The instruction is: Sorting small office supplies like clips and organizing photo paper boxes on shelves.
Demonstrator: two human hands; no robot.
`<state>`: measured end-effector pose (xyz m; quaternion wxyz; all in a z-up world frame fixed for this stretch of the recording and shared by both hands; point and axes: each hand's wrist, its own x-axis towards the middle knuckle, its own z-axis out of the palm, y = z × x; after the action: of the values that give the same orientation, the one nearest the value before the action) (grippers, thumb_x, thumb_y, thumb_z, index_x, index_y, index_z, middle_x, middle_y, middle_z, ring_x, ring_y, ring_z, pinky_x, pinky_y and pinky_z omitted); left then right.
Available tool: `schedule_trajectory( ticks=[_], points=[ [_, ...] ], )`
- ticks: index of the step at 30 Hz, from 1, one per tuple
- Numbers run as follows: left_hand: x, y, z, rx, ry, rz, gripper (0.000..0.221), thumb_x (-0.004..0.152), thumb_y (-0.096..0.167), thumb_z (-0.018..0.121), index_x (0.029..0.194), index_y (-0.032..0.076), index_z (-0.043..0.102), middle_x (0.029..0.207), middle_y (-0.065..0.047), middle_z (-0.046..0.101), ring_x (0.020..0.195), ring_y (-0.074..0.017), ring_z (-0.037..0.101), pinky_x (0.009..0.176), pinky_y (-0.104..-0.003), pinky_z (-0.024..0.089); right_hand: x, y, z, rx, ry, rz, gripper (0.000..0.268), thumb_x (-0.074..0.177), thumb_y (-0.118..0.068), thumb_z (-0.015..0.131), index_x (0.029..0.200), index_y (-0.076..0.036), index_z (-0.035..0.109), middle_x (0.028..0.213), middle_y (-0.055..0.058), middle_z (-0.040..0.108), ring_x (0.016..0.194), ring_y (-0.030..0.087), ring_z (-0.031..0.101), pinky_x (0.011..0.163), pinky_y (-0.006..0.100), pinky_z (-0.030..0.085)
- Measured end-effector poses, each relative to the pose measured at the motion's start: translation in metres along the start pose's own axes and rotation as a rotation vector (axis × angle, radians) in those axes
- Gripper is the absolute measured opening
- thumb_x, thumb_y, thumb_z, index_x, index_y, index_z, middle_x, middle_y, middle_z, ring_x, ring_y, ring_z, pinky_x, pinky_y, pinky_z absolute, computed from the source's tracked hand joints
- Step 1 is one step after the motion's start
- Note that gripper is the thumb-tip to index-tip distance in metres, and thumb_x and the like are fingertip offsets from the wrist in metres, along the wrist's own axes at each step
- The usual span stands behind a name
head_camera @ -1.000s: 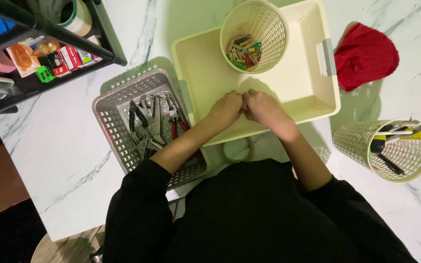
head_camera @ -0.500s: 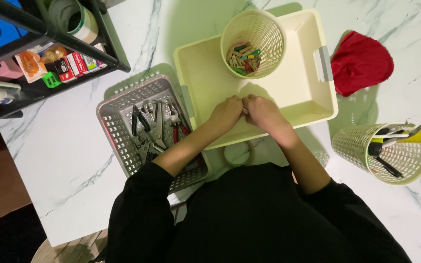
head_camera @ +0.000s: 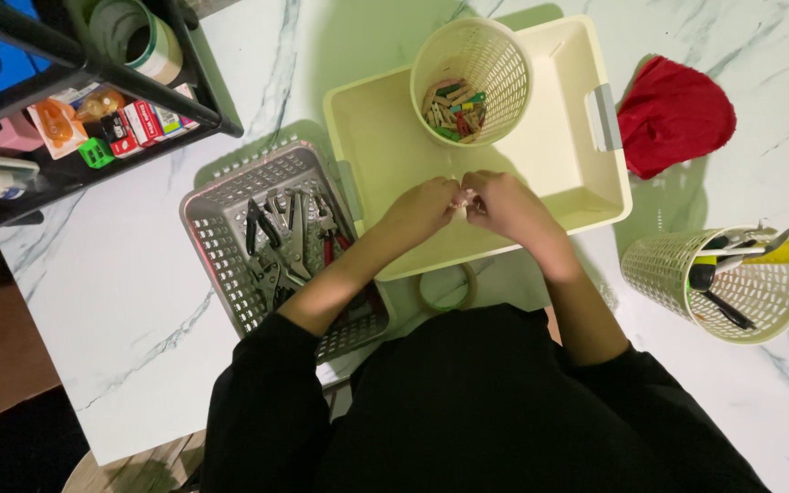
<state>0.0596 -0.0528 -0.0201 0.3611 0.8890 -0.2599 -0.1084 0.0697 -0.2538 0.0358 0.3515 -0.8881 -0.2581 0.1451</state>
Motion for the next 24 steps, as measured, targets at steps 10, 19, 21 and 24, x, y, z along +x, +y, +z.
schedule_trajectory(
  ticks=[10, 19, 21, 24],
  points=[
    [0.000, 0.112, -0.128, 0.006, 0.271, 0.100, 0.013, 0.090, 0.008, 0.072, 0.100, 0.004, 0.064, 0.096, -0.013, 0.062, 0.088, -0.0333, 0.068, 0.077, -0.044, 0.055, -0.010, -0.089, -0.083, 0.136, 0.342, -0.138, 0.020, 0.087, 0.002, 0.074, 0.101, 0.001, 0.060, 0.093, 0.012, 0.064, 0.081, 0.023, 0.068, 0.073, 0.034, 0.054],
    [0.032, 0.093, -0.138, -0.010, 0.434, 0.100, 0.024, 0.096, 0.010, 0.071, 0.119, 0.006, 0.068, 0.115, -0.013, 0.064, 0.107, -0.0347, 0.067, 0.088, -0.043, 0.056, 0.032, -0.072, -0.083, -0.015, 0.523, -0.180, 0.020, 0.099, -0.005, 0.076, 0.111, 0.000, 0.061, 0.107, 0.016, 0.063, 0.094, 0.033, 0.068, 0.080, 0.039, 0.056],
    [0.035, 0.090, -0.138, 0.017, 0.440, 0.141, 0.025, 0.095, 0.009, 0.071, 0.120, 0.005, 0.067, 0.120, -0.012, 0.064, 0.110, -0.0350, 0.066, 0.090, -0.042, 0.055, 0.033, -0.070, -0.085, -0.050, 0.526, -0.185, 0.021, 0.097, -0.007, 0.077, 0.110, 0.000, 0.062, 0.108, 0.017, 0.064, 0.097, 0.038, 0.066, 0.081, 0.042, 0.055],
    [0.035, 0.083, -0.138, 0.032, 0.481, 0.125, 0.021, 0.097, 0.008, 0.073, 0.117, 0.007, 0.069, 0.123, -0.011, 0.063, 0.116, -0.0326, 0.065, 0.097, -0.041, 0.055, 0.028, -0.070, -0.086, -0.018, 0.498, -0.165, 0.017, 0.098, -0.007, 0.075, 0.108, -0.001, 0.063, 0.108, 0.016, 0.065, 0.098, 0.037, 0.066, 0.083, 0.043, 0.055]
  ],
)
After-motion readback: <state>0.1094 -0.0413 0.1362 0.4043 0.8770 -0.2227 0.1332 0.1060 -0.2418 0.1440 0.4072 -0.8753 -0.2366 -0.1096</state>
